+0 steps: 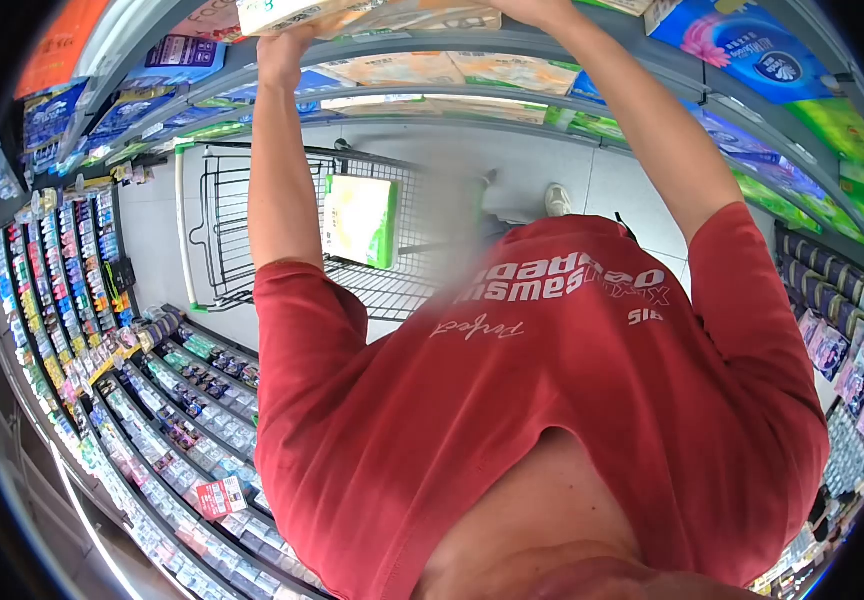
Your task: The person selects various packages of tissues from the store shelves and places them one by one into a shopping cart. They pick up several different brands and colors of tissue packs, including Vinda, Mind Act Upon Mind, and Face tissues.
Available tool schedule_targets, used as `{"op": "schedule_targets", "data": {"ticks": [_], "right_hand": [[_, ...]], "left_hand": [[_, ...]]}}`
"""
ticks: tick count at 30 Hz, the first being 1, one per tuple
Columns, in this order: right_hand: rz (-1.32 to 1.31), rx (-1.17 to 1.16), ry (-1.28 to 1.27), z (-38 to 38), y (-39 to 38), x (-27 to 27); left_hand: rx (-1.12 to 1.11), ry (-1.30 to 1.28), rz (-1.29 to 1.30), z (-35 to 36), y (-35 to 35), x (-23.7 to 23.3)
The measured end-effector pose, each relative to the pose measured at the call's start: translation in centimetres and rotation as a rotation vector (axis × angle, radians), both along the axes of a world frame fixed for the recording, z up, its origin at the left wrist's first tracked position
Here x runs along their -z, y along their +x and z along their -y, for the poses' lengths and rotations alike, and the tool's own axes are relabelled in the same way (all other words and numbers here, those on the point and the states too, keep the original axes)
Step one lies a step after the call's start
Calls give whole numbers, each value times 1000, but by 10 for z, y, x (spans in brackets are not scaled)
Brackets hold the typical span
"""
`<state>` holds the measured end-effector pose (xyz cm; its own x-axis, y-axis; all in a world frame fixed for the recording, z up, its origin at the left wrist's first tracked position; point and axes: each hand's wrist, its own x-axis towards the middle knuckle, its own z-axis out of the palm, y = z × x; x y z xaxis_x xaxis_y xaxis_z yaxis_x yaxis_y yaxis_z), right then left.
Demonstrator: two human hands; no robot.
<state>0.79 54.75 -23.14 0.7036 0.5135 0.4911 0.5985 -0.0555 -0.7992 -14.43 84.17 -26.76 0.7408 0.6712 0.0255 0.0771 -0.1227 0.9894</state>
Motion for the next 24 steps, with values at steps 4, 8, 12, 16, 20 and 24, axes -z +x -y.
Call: {"op": "schedule_targets", "data": {"ticks": [4,8,12,16,20,24], "right_hand": [[158,78,-178,4,2,4],[72,59,-143,25,-21,-13],[216,16,3,38,-30,-1],[413,-46,79,57,-57,-20],[615,-82,170,51,-80,-30],[316,-414,301,45,-111,-28]], "left_hand": [[2,-161,19,4,-1,-2],[-37,-182,163,23,-9,3],[63,-142,409,48,-26,6],[94,-85,548,80,-66,-5],[-166,-197,547,92,-134,5],[-258,-182,635,110,-207,6]]}}
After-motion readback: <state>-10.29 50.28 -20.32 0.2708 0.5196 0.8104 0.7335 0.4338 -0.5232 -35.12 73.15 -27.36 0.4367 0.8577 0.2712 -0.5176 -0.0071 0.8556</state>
